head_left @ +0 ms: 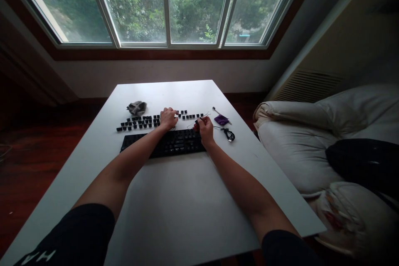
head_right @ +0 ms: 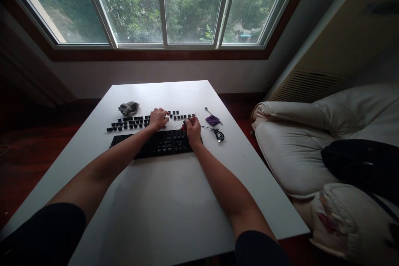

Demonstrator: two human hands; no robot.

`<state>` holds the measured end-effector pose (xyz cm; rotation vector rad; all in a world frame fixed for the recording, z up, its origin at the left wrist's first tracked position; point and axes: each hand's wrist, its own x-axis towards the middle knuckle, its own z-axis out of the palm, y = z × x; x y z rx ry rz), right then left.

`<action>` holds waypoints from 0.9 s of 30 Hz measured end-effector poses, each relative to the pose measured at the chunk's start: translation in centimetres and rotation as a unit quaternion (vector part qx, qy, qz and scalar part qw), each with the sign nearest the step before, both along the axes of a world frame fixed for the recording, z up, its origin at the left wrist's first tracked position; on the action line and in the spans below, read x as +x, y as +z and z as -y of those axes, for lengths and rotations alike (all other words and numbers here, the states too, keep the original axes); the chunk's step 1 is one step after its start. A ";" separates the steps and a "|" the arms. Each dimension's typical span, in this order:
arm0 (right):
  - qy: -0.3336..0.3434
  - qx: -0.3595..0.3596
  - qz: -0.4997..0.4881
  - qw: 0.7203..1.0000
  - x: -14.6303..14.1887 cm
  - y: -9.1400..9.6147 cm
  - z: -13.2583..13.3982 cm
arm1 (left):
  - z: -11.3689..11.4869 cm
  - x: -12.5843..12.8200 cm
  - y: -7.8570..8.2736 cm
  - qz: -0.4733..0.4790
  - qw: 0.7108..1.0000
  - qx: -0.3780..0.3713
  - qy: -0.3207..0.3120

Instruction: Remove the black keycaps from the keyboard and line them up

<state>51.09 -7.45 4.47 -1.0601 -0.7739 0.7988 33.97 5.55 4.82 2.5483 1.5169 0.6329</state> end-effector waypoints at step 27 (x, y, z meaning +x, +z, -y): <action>0.001 -0.007 0.018 1.000 -0.1 0.4 0.4 | -0.3 2.3 -0.2 -0.031 0.999 -0.007 -0.014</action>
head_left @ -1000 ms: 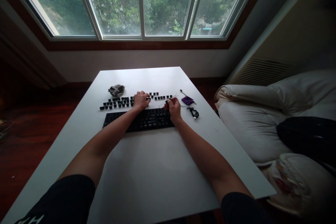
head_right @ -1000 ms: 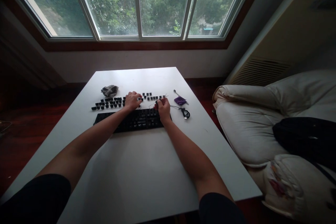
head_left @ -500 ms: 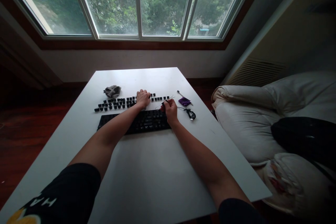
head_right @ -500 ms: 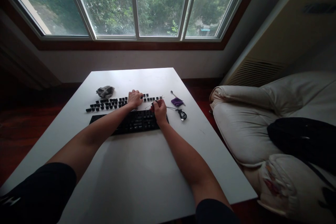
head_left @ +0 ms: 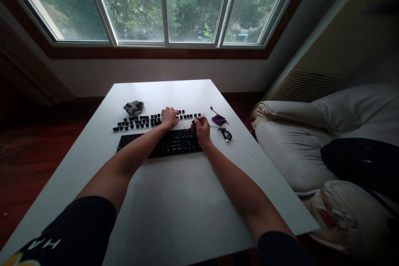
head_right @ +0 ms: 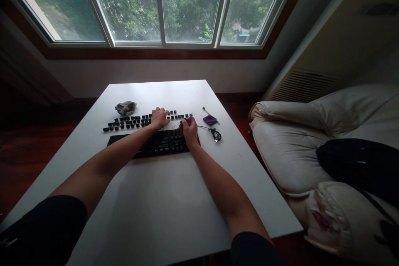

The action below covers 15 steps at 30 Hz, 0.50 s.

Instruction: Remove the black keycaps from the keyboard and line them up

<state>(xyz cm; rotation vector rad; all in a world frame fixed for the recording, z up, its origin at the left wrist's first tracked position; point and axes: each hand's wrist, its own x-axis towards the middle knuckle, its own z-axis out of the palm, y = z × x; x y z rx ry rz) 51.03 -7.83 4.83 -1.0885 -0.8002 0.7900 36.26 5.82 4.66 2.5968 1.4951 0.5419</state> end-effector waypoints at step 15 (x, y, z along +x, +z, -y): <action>0.148 0.004 0.141 0.979 -1.2 1.1 0.1 | 5.7 -6.7 2.0 0.064 0.990 -0.064 -0.106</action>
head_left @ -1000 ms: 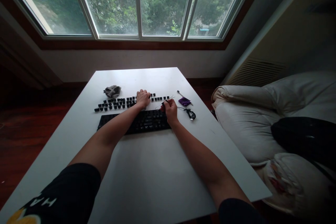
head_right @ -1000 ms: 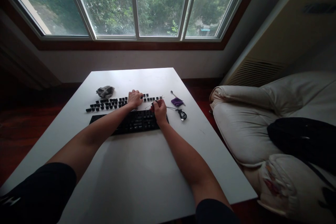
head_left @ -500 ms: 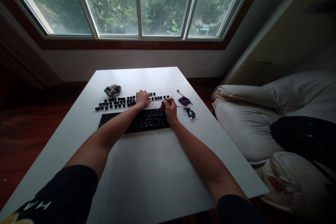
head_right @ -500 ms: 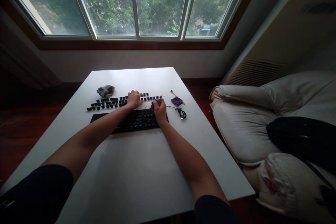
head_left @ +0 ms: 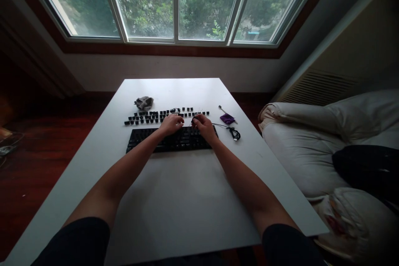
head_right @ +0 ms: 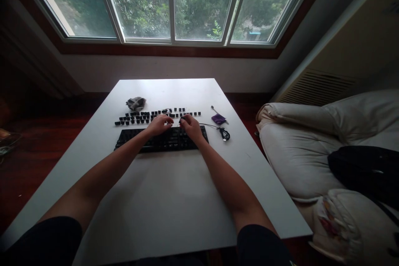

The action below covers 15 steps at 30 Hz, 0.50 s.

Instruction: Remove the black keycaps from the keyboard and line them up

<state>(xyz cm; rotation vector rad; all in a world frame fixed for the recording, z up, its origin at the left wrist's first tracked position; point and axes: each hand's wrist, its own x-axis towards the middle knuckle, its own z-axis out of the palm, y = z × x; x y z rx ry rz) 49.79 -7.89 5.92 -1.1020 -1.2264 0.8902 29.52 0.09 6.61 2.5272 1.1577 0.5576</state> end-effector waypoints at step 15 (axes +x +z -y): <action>0.048 -0.034 0.101 0.993 1.0 0.9 -0.3 | 4.0 -1.4 -0.5 -0.027 0.998 0.021 -0.053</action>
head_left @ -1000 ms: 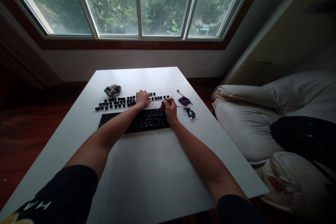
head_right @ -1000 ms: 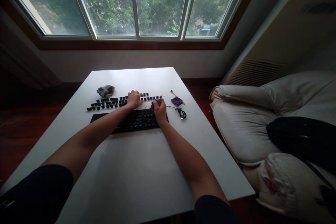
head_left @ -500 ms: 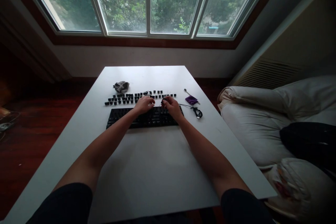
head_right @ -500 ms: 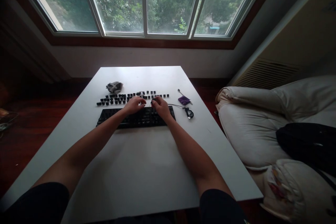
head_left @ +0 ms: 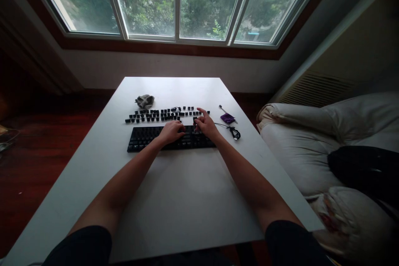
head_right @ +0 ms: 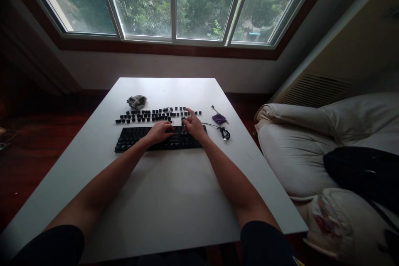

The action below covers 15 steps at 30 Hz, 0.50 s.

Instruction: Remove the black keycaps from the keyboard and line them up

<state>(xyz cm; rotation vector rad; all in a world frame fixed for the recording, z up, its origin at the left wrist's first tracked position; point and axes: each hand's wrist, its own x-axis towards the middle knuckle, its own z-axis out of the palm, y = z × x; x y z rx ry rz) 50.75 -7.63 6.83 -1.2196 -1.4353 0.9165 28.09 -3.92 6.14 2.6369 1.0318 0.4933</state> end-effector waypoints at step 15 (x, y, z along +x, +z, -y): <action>0.009 0.050 -0.063 0.997 -1.0 -1.3 -0.2 | 0.1 0.2 0.8 -0.039 0.998 0.040 -0.036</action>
